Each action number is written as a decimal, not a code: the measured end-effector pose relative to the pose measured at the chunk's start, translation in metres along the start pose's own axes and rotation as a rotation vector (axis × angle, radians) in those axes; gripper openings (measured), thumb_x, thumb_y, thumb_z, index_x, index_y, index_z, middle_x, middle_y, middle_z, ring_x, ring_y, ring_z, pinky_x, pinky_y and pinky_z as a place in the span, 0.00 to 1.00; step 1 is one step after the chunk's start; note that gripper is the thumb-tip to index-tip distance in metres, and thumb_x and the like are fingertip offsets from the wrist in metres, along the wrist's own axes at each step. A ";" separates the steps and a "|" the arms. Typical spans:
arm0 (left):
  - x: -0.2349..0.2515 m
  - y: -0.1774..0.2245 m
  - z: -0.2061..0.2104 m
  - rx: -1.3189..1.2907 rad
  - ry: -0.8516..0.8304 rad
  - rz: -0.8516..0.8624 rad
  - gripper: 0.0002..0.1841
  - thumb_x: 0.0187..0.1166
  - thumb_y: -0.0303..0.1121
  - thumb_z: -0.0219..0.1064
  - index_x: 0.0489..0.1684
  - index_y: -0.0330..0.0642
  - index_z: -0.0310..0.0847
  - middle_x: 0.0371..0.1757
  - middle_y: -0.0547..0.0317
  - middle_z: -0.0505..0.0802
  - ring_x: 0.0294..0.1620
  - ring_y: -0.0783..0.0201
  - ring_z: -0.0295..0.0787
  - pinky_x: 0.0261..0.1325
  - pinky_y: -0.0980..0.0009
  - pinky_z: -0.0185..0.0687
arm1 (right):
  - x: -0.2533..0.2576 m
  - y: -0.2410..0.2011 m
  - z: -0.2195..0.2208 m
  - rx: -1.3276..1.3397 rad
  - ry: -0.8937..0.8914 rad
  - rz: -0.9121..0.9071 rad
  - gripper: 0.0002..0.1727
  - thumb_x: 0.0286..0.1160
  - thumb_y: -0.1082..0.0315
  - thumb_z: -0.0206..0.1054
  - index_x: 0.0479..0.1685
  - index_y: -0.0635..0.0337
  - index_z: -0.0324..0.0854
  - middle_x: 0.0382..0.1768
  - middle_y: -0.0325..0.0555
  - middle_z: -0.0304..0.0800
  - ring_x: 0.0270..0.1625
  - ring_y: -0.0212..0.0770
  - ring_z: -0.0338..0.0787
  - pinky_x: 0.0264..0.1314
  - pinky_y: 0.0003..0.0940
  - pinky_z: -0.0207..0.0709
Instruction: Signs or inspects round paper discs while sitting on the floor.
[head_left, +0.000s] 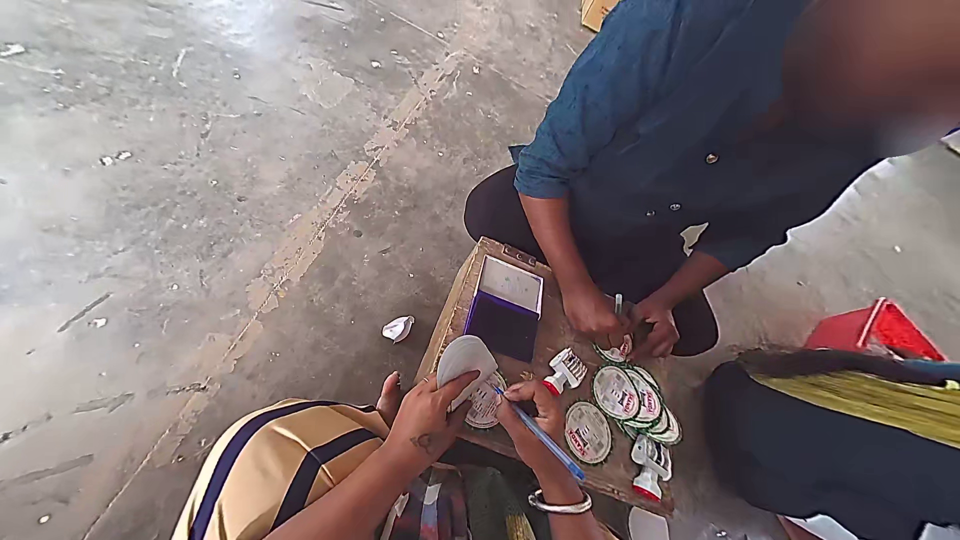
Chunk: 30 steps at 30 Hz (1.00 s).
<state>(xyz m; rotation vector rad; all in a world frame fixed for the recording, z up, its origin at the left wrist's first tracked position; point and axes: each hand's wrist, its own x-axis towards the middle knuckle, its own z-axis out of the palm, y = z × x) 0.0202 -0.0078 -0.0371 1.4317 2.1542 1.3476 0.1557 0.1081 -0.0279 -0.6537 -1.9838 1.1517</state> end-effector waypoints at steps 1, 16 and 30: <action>-0.001 0.000 0.000 -0.007 -0.004 -0.008 0.19 0.66 0.28 0.73 0.59 0.45 0.93 0.52 0.49 0.98 0.51 0.46 0.97 0.53 0.40 0.83 | 0.002 0.001 -0.003 -0.023 -0.040 0.003 0.03 0.59 0.72 0.72 0.29 0.59 0.84 0.31 0.31 0.90 0.35 0.13 0.85 0.39 0.09 0.78; 0.000 0.002 -0.001 -0.028 -0.021 -0.025 0.20 0.65 0.27 0.73 0.59 0.45 0.93 0.53 0.50 0.98 0.52 0.46 0.96 0.56 0.37 0.79 | 0.002 0.008 0.003 -0.131 -0.102 0.141 0.06 0.53 0.71 0.73 0.22 0.63 0.82 0.23 0.36 0.86 0.25 0.15 0.79 0.29 0.10 0.70; 0.001 0.004 -0.002 -0.015 -0.023 -0.037 0.20 0.65 0.27 0.74 0.59 0.45 0.93 0.53 0.47 0.98 0.52 0.43 0.96 0.56 0.38 0.80 | 0.002 0.010 0.006 -0.113 -0.069 0.087 0.06 0.54 0.72 0.72 0.21 0.64 0.81 0.21 0.36 0.85 0.24 0.15 0.79 0.29 0.10 0.70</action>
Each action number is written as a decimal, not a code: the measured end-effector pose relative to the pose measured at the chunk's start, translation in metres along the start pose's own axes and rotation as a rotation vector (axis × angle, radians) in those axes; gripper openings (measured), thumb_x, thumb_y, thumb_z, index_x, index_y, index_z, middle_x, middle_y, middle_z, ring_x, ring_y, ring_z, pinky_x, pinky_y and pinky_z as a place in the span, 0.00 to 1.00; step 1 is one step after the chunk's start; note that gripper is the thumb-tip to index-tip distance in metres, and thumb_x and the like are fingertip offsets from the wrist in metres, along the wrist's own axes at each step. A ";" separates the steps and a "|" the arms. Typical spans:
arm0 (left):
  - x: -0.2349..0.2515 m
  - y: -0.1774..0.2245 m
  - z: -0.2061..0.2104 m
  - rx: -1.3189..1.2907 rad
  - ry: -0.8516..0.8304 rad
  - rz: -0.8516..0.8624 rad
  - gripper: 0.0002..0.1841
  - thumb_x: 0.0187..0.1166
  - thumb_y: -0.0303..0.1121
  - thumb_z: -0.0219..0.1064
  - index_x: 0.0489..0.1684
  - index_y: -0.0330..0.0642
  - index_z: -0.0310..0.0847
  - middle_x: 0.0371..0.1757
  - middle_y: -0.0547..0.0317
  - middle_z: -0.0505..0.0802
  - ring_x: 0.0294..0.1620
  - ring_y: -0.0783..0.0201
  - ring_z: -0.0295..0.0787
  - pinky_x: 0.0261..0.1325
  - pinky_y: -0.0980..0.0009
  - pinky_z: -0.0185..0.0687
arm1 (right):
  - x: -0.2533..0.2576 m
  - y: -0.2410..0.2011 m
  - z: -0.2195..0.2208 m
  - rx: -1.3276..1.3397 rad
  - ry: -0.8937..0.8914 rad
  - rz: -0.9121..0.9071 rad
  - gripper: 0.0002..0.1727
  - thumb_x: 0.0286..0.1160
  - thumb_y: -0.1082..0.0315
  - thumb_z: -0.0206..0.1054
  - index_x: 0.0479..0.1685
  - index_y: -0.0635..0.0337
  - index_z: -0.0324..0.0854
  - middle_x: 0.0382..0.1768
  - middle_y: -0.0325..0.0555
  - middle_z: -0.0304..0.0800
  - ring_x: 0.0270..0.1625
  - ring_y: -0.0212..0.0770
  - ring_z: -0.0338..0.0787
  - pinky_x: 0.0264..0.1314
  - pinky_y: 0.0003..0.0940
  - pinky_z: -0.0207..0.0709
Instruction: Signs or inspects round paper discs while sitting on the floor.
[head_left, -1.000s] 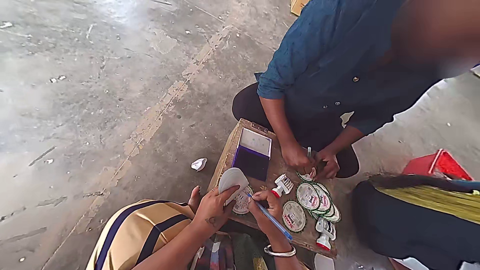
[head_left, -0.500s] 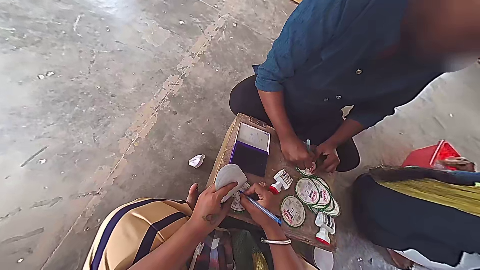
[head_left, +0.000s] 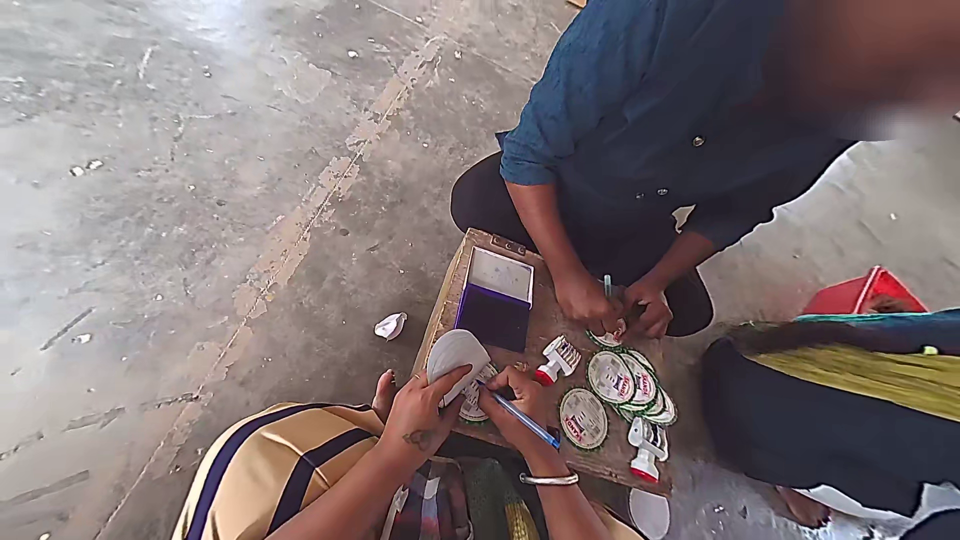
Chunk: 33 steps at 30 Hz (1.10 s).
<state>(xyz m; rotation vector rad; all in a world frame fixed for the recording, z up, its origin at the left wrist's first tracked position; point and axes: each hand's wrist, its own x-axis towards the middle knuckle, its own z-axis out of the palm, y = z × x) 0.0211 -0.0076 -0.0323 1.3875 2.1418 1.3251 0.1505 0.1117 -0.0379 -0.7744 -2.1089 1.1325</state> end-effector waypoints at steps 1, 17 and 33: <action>0.000 0.000 0.000 -0.001 0.000 -0.003 0.20 0.65 0.27 0.74 0.59 0.44 0.93 0.53 0.47 0.98 0.52 0.43 0.96 0.55 0.38 0.80 | 0.000 0.000 0.000 -0.003 0.002 0.004 0.05 0.54 0.73 0.72 0.22 0.65 0.81 0.22 0.37 0.86 0.25 0.15 0.79 0.29 0.10 0.71; -0.001 0.000 0.000 -0.011 -0.013 -0.007 0.20 0.66 0.27 0.73 0.60 0.44 0.93 0.54 0.47 0.97 0.53 0.43 0.96 0.57 0.37 0.79 | 0.000 -0.001 0.000 -0.011 -0.002 0.051 0.05 0.55 0.72 0.72 0.23 0.65 0.82 0.22 0.35 0.83 0.24 0.15 0.77 0.28 0.10 0.69; -0.001 0.001 -0.002 -0.002 -0.025 -0.010 0.20 0.67 0.27 0.73 0.61 0.44 0.92 0.54 0.47 0.97 0.54 0.43 0.96 0.58 0.36 0.78 | -0.003 0.000 0.001 0.029 0.030 -0.018 0.04 0.53 0.74 0.72 0.23 0.65 0.82 0.24 0.38 0.87 0.29 0.15 0.82 0.33 0.09 0.74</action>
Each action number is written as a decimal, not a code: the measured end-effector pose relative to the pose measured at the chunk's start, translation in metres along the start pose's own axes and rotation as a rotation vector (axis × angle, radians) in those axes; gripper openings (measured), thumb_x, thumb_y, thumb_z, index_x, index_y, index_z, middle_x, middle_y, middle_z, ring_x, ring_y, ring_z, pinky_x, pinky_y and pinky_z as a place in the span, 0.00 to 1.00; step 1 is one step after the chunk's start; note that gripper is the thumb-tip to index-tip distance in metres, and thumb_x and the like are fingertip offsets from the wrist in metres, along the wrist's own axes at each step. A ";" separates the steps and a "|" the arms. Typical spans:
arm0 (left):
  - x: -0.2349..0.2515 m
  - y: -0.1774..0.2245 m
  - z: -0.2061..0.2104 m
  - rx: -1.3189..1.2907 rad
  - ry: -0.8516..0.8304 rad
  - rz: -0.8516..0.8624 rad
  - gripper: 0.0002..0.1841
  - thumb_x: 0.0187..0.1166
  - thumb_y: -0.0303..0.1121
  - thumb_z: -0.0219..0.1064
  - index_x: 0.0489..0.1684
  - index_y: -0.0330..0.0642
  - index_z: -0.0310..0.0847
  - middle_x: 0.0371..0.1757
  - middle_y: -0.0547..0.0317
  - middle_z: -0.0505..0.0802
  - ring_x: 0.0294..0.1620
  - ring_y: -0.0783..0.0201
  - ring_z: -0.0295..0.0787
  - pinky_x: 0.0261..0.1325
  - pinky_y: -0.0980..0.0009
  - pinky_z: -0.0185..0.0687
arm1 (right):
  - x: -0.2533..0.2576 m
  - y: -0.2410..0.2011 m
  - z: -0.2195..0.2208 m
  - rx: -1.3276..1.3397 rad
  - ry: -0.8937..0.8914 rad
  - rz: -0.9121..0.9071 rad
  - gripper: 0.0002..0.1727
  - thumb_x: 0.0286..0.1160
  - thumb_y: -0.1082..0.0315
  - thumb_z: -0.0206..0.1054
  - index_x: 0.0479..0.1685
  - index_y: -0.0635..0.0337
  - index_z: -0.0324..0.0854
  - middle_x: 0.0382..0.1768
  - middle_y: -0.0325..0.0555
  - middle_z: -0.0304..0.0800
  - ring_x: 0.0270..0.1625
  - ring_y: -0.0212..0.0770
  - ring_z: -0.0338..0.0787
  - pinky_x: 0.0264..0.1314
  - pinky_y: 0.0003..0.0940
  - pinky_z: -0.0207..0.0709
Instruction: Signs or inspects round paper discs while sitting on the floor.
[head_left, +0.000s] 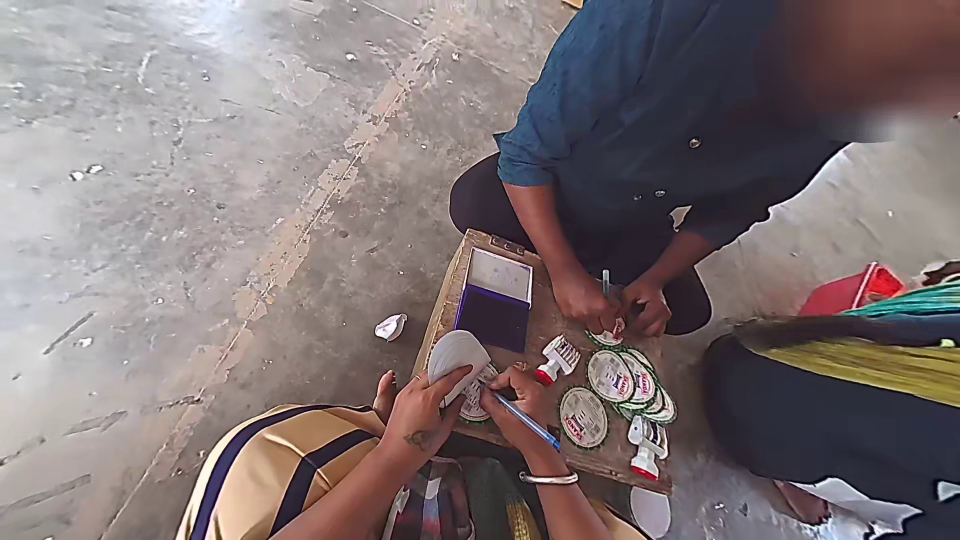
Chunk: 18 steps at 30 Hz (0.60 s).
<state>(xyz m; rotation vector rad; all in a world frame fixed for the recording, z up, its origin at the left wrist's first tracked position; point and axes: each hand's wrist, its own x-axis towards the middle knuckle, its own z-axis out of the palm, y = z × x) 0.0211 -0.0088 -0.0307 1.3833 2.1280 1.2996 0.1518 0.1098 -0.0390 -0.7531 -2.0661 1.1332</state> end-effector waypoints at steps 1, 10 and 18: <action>0.000 0.000 0.000 0.000 -0.001 0.000 0.20 0.67 0.27 0.73 0.61 0.44 0.93 0.54 0.47 0.97 0.54 0.43 0.96 0.58 0.36 0.78 | 0.000 -0.001 0.000 -0.015 -0.010 0.008 0.05 0.53 0.73 0.72 0.23 0.65 0.83 0.24 0.38 0.87 0.28 0.16 0.82 0.32 0.10 0.73; 0.000 0.000 0.001 -0.005 0.012 0.006 0.20 0.66 0.27 0.73 0.60 0.45 0.93 0.53 0.48 0.98 0.53 0.44 0.96 0.57 0.37 0.79 | -0.001 -0.002 -0.001 -0.050 -0.046 0.024 0.06 0.55 0.71 0.73 0.25 0.65 0.84 0.23 0.37 0.88 0.26 0.16 0.82 0.30 0.11 0.73; 0.000 -0.001 0.002 0.011 0.020 0.023 0.20 0.66 0.27 0.73 0.59 0.45 0.93 0.53 0.48 0.98 0.53 0.44 0.96 0.56 0.38 0.80 | 0.000 -0.001 0.000 -0.024 -0.050 0.031 0.06 0.54 0.71 0.73 0.21 0.64 0.81 0.21 0.36 0.85 0.23 0.15 0.78 0.27 0.10 0.69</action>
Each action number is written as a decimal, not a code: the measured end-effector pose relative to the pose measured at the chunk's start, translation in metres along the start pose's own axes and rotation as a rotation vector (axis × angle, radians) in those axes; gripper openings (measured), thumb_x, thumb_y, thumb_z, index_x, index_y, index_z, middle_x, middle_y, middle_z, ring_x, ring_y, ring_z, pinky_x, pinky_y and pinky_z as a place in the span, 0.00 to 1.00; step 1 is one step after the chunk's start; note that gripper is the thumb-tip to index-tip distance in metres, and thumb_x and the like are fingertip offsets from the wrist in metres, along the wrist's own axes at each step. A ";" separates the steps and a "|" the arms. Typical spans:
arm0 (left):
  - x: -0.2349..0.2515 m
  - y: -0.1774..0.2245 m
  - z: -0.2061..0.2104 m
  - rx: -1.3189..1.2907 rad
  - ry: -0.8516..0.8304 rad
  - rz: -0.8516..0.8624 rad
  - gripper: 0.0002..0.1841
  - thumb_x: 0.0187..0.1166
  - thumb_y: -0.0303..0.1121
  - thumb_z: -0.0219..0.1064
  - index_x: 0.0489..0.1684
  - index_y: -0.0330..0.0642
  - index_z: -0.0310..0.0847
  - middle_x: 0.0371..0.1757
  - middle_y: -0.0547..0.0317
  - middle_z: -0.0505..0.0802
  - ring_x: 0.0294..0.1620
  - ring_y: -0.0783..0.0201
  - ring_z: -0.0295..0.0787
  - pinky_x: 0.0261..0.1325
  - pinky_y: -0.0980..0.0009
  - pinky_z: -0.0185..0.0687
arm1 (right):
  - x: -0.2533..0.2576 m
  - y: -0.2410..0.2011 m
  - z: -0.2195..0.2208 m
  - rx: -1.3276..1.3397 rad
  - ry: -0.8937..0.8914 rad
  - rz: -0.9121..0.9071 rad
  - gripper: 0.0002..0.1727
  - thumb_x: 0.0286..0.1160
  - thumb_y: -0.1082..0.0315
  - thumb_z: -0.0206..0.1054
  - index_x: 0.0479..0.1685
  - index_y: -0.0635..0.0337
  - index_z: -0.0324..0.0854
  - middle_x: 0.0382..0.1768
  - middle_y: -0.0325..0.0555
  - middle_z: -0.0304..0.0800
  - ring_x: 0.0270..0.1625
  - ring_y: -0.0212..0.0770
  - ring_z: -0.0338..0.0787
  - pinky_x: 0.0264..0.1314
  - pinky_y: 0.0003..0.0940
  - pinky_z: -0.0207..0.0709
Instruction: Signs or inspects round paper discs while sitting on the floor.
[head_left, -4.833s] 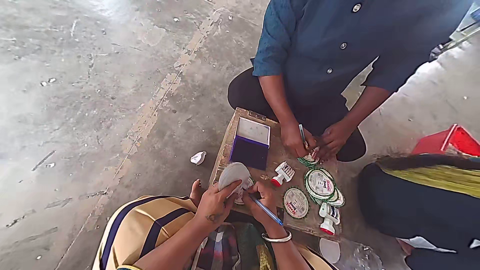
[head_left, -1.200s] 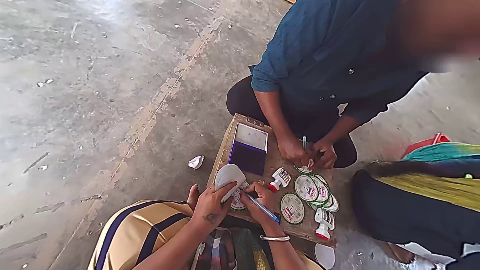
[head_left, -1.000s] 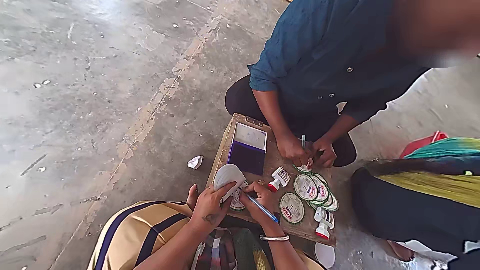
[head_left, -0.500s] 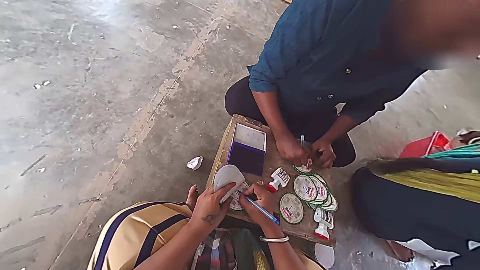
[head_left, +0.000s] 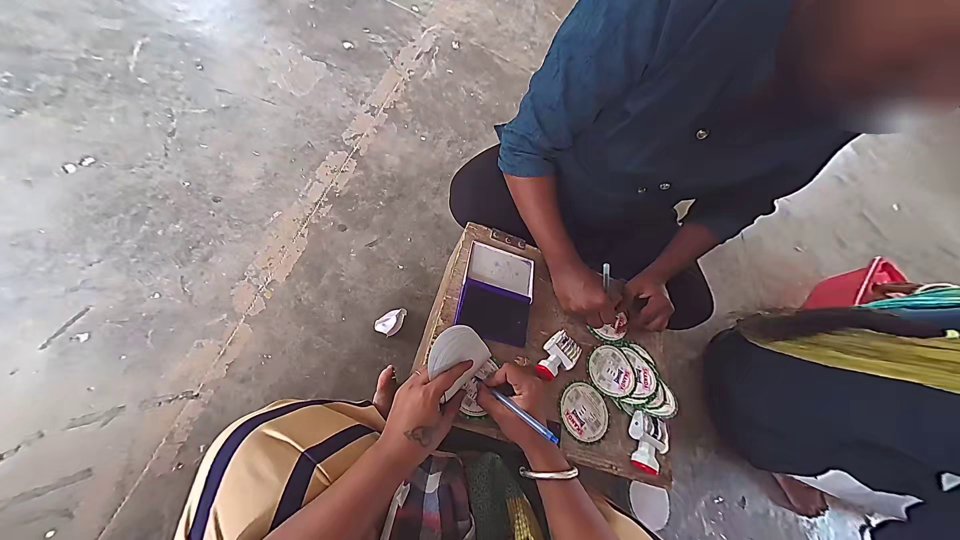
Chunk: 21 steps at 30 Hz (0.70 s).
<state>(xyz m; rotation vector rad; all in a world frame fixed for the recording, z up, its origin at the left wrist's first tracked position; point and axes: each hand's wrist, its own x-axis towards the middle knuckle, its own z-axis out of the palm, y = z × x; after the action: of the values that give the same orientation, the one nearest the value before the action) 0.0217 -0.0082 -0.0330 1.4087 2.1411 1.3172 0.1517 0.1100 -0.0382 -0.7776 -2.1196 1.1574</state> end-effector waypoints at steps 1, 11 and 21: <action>0.000 0.000 0.000 0.001 0.000 0.002 0.20 0.66 0.27 0.73 0.59 0.45 0.93 0.53 0.48 0.98 0.53 0.44 0.96 0.56 0.38 0.80 | 0.000 0.000 0.000 0.007 -0.001 -0.003 0.06 0.54 0.72 0.73 0.20 0.64 0.81 0.20 0.36 0.85 0.23 0.15 0.77 0.26 0.10 0.68; 0.000 0.000 0.001 0.021 0.016 0.024 0.19 0.66 0.27 0.73 0.58 0.45 0.94 0.52 0.50 0.98 0.52 0.46 0.97 0.56 0.39 0.80 | 0.000 0.001 0.000 0.091 0.057 -0.033 0.04 0.54 0.75 0.72 0.24 0.65 0.82 0.25 0.35 0.88 0.28 0.13 0.82 0.34 0.09 0.75; -0.005 -0.007 0.001 0.188 0.001 0.351 0.20 0.61 0.55 0.76 0.40 0.51 0.95 0.48 0.59 0.98 0.49 0.55 0.94 0.44 0.54 0.84 | 0.001 0.001 -0.005 0.428 0.319 0.060 0.15 0.58 0.82 0.67 0.27 0.45 0.83 0.29 0.20 0.91 0.32 0.14 0.87 0.37 0.13 0.81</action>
<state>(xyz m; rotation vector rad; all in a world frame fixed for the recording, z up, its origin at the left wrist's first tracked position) 0.0202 -0.0127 -0.0402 1.9304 2.1331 1.2505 0.1547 0.1137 -0.0370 -0.7657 -1.5284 1.3561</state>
